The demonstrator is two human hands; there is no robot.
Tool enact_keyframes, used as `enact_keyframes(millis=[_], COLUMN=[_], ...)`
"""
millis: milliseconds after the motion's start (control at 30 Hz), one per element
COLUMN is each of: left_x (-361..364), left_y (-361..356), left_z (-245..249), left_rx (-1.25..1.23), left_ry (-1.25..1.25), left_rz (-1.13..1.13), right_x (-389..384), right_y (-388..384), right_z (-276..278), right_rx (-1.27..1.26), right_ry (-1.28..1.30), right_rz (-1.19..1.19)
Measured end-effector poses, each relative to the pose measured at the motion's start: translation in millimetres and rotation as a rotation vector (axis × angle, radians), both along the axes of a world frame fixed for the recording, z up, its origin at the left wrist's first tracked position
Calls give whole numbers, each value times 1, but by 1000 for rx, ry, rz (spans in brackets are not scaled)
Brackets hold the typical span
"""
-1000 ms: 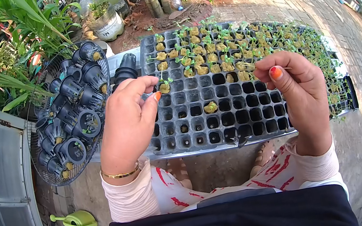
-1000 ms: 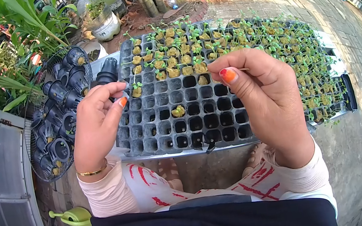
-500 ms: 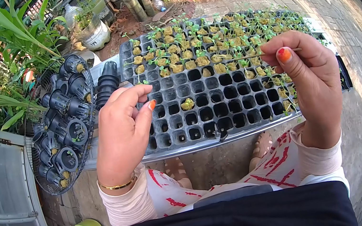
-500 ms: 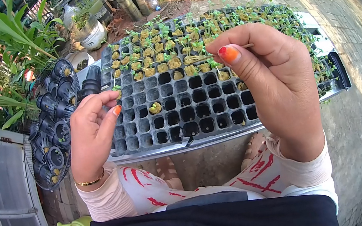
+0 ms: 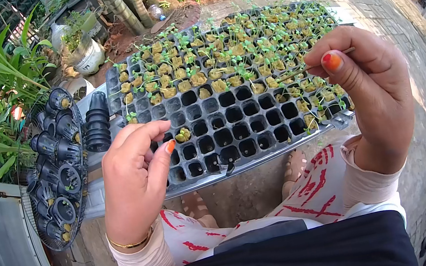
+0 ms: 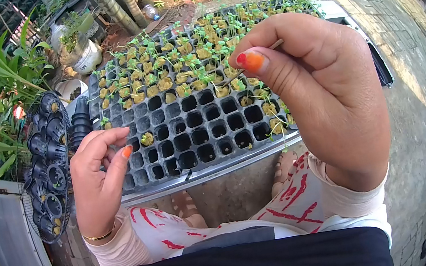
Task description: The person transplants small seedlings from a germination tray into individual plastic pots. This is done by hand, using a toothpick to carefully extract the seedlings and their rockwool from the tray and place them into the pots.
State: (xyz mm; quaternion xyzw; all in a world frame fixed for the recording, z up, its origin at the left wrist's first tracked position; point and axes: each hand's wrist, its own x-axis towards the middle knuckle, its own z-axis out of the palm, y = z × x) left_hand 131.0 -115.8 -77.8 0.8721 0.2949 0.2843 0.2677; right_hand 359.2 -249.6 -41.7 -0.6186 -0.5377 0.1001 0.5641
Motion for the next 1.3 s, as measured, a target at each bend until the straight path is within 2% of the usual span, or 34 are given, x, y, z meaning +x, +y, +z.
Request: enact_keyframes(millis=[133, 300, 433, 500, 567, 700, 800, 900, 967, 1033, 1300], left_x=[14, 36, 58, 68, 76, 86, 90, 92, 93, 93, 90], left_y=[-9, -22, -35, -42, -45, -50, -54, -56, -57, -57, -60], left_z=[1, -3, -11, -16, -19, -26, -27, -27, -28, -28, -26], left_rx=[-13, -6, 72, 44, 165, 247, 283, 326, 329, 333, 312], left_ry=[15, 40, 35, 18, 47, 64, 86, 95, 100, 102, 151], left_rz=[-65, -198, -371, -400, -453, -450, -423, -409, -409, -407, -394], right_x=[9, 15, 28, 35, 40, 50, 54, 52, 51, 52, 44], right_y=[-4, -15, -29, -34, -36, -37, -38, -40, -40, -41, -37], right_z=[-1, -5, -16, -22, -26, -37, -43, -43, -46, -46, -47], right_rx=[-119, -153, -186, -98, -97, -69, -119, -155, -129, -151, -161], right_ry=[-154, -172, 31, 128, 171, 355, 397, 279, 294, 99, 105], right_rz=[-19, -52, -38, -14, -6, 24, 46, 28, 9, -24, 35])
